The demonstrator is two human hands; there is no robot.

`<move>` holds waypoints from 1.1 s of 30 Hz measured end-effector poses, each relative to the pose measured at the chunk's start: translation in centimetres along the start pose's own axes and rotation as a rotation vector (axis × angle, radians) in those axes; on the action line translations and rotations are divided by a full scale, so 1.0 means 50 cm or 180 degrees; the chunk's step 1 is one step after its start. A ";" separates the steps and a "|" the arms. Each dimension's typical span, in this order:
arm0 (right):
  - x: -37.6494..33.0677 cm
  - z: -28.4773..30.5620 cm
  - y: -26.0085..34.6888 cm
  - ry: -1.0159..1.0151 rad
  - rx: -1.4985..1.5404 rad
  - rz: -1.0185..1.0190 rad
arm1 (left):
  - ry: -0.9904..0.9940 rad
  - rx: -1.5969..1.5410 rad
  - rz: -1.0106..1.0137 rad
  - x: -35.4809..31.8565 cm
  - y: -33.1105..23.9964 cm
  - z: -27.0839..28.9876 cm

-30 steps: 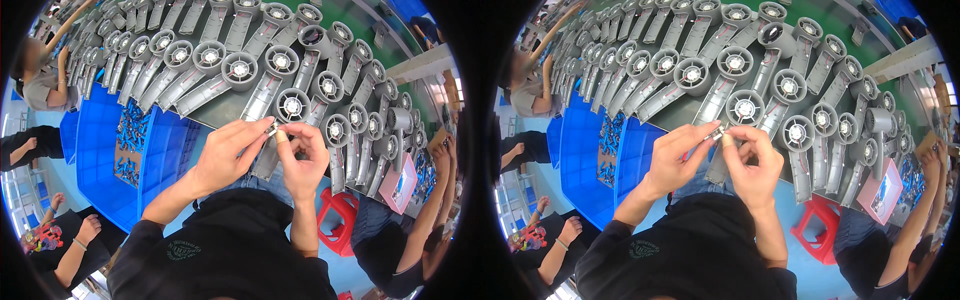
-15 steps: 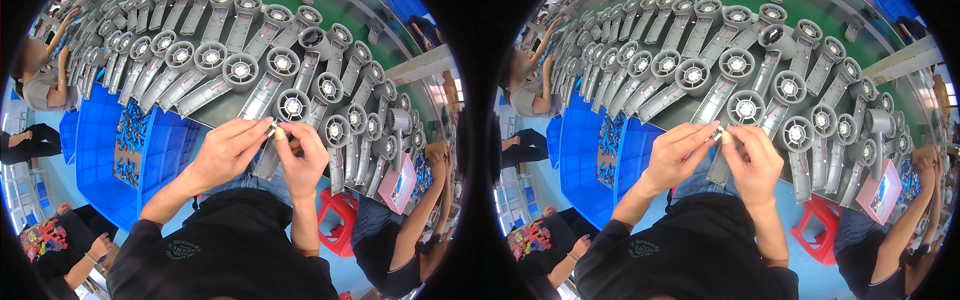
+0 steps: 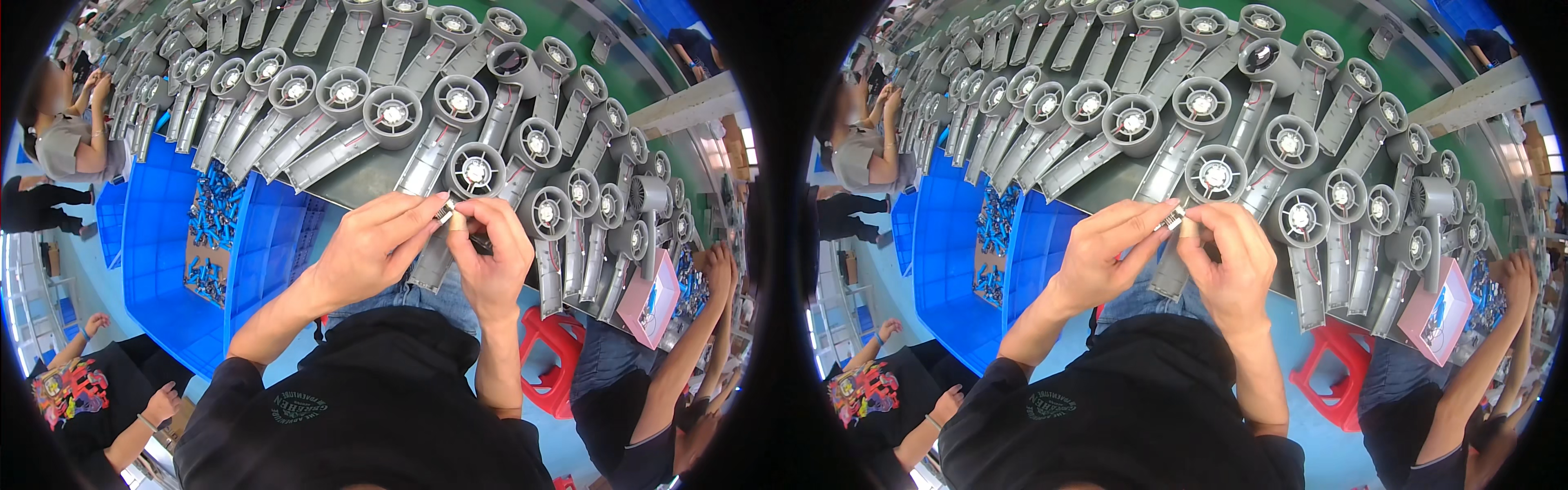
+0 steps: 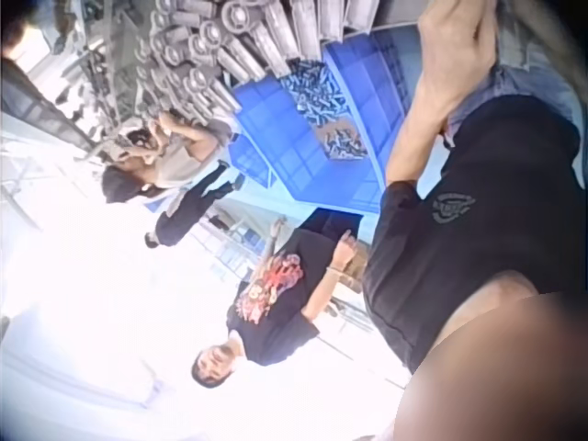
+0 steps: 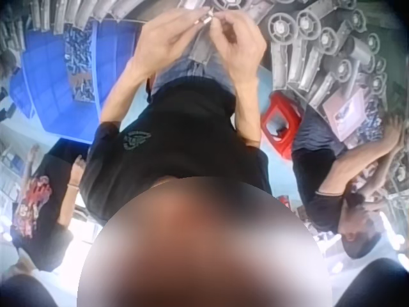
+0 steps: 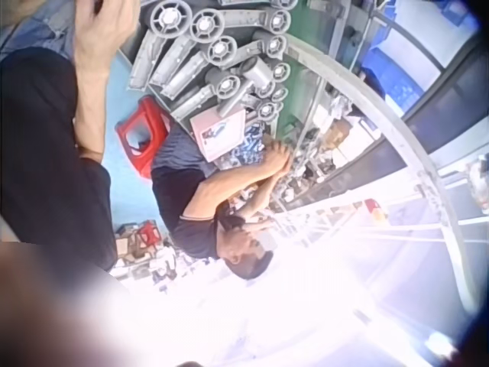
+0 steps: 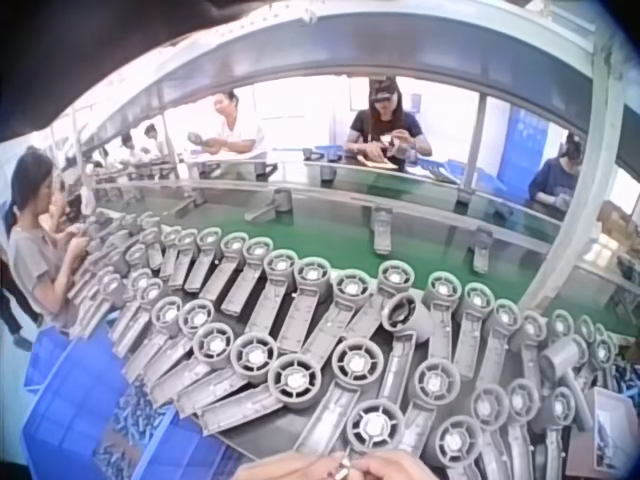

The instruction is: Assemble electronic fan components on a manual production line.

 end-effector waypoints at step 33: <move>-0.069 0.055 0.062 -0.0066 -0.1108 -0.1351 | -0.0184 -0.0328 -0.0017 0.008 0.004 0.009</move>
Point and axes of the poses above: each hand's wrist, its own x-axis towards the middle knuckle, its own z-axis out of the back of the hand, y = z × x, the point moved 1 cm from there along x, towards the middle knuckle, and after that the axes turned 13 degrees about -y, right-handed, at the moved point
